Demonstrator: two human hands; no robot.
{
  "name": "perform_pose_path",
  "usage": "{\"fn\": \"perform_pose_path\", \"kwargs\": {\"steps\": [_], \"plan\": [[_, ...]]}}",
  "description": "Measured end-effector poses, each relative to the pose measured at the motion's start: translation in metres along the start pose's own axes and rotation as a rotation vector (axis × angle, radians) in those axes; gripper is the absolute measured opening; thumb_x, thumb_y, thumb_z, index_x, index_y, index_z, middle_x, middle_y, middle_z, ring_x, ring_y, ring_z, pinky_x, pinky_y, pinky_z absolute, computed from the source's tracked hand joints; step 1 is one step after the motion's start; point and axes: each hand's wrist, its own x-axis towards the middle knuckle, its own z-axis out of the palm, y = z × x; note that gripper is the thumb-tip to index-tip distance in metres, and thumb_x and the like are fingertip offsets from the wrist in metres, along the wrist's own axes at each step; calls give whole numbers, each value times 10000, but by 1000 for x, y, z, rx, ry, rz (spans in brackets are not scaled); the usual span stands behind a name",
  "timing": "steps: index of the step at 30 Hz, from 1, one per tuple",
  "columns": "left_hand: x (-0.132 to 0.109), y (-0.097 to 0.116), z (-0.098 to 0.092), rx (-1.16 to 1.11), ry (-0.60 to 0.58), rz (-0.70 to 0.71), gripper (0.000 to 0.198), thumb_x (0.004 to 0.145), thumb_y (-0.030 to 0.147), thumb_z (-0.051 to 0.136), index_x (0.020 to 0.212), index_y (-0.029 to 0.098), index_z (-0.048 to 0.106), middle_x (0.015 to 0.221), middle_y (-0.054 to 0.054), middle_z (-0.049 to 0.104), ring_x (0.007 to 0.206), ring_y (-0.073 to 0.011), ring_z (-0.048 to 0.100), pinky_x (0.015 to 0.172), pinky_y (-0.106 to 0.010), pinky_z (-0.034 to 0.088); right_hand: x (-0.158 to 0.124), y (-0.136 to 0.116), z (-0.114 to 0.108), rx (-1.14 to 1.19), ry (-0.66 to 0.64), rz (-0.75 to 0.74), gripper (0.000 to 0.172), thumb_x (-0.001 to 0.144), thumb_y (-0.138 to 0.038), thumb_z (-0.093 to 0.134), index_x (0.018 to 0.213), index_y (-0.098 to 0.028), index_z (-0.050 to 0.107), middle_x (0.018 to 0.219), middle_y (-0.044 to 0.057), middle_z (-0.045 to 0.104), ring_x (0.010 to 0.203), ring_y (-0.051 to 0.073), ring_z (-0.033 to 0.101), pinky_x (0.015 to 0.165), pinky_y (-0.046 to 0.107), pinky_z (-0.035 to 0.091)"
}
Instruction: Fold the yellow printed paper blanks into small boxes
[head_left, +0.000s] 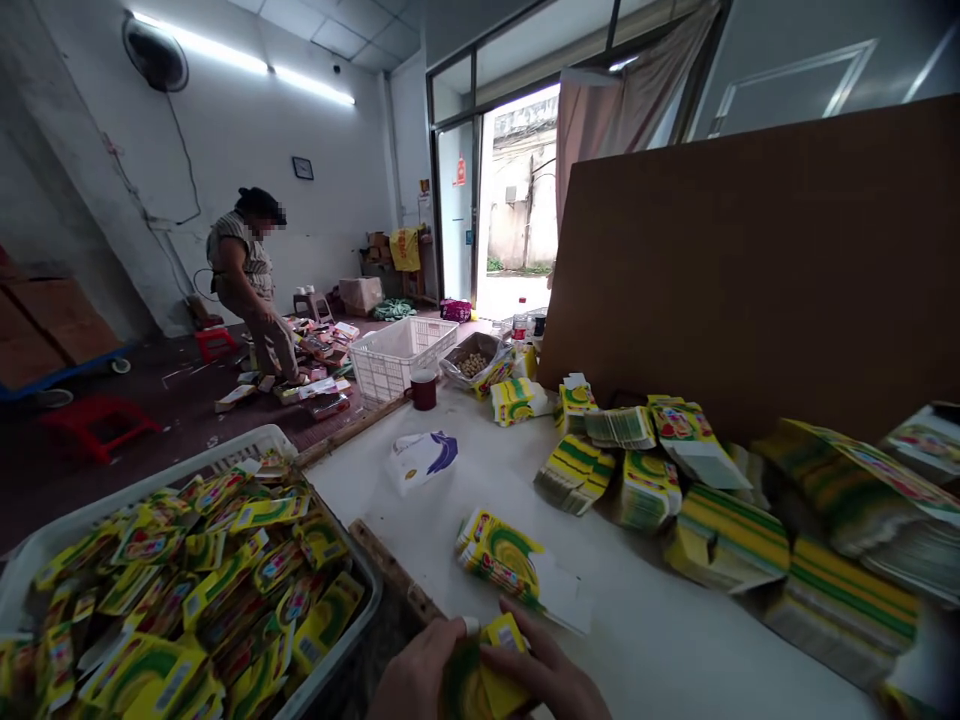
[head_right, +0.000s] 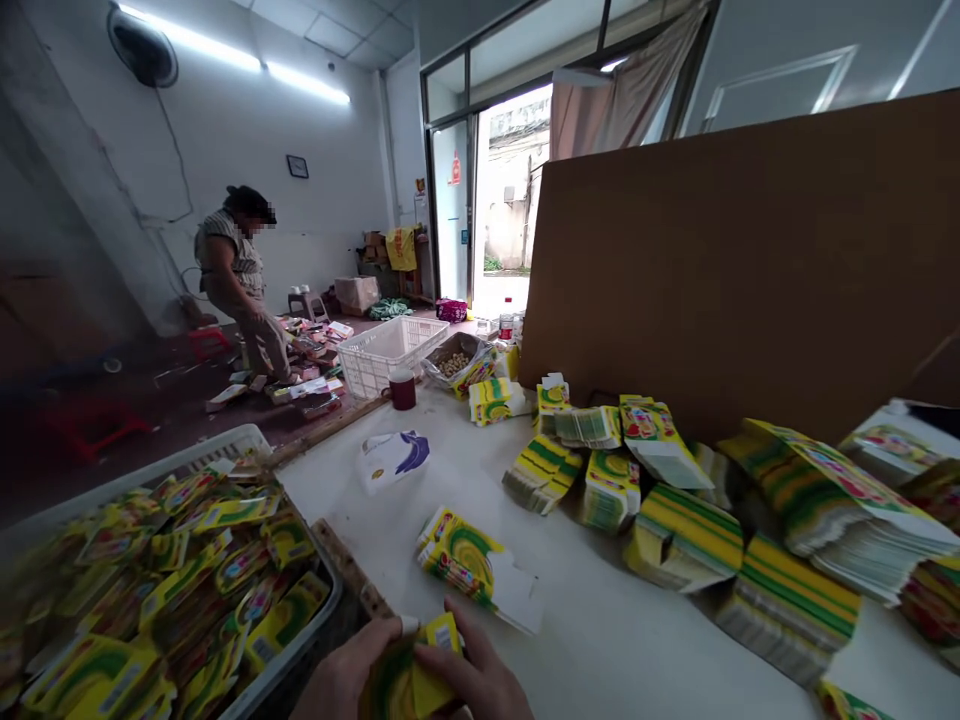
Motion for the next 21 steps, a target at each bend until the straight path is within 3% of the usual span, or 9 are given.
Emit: {"fn": "perform_pose_path", "kwargs": {"steps": [5, 8, 11, 13, 15, 17, 18, 19, 21], "plan": [[-1, 16, -17, -12, -86, -56, 360, 682, 192, 672, 1040, 227, 693, 999, -48, 728, 939, -232, 669, 808, -227, 481, 5, 2, -2, -17, -226, 133, 397, 757, -618, 629, 951, -300, 768, 1349, 130, 586, 1092, 253, 661, 858, 275, 526], [0, 24, -14, -58, -73, -93, 255, 708, 230, 672, 960, 213, 707, 929, -51, 717, 876, -235, 661, 765, -243, 478, 13, -13, -4, 30, -147, 207, 358, 704, -560, 693, 882, -255, 745, 1302, 121, 612, 1154, 287, 614, 890, 308, 507], [3, 23, -7, -204, -43, -141, 368, 601, 257, 785, 951, 185, 696, 908, -62, 708, 854, -256, 645, 746, -266, 492, 23, -26, -2, 181, -65, 299, 502, 689, -476, 707, 1110, -221, 609, 1319, 149, 592, 1078, 279, 647, 861, 329, 527], [7, 15, -10, -461, 120, -229, 492, 564, 269, 827, 1021, 188, 663, 961, -65, 711, 899, -258, 649, 780, -274, 510, 32, -27, -5, 192, -76, 332, 612, 725, -429, 675, 1262, -207, 484, 1293, 155, 606, 1018, 258, 670, 868, 353, 530], [12, 3, -22, -816, 483, -289, 509, 619, 329, 813, 1070, 202, 614, 1012, -59, 703, 948, -236, 651, 828, -273, 520, 42, -19, -13, -9, -11, 346, 539, 775, -407, 622, 1249, -190, 485, 1222, 149, 632, 1034, 270, 653, 897, 398, 510], [18, -9, -39, -1157, 887, -307, 343, 767, 430, 692, 1003, 203, 586, 987, -56, 692, 951, -207, 655, 841, -278, 530, 51, -4, -21, -326, 101, 359, 387, 816, -393, 574, 1137, -179, 551, 1148, 149, 633, 1023, 295, 634, 886, 437, 492], [21, -13, -47, -1296, 996, -342, 276, 862, 453, 576, 963, 197, 571, 987, -69, 686, 964, -202, 656, 849, -294, 537, 54, 4, -24, -473, 132, 367, 322, 824, -377, 565, 1076, -177, 577, 1099, 148, 632, 983, 304, 633, 862, 447, 489], [22, -17, -51, -1386, 1056, -404, 259, 926, 432, 475, 933, 187, 556, 978, -86, 682, 947, -198, 666, 831, -310, 549, 56, 12, -26, -598, 128, 372, 265, 823, -346, 568, 1023, -175, 594, 1045, 144, 631, 940, 308, 633, 838, 447, 488], [22, -20, -50, -1460, 1015, -542, 210, 977, 294, 384, 943, 160, 542, 997, -119, 676, 904, -191, 683, 785, -327, 565, 59, 23, -25, -758, 54, 389, 147, 808, -263, 585, 924, -176, 607, 936, 123, 629, 853, 296, 635, 790, 423, 490]]}}
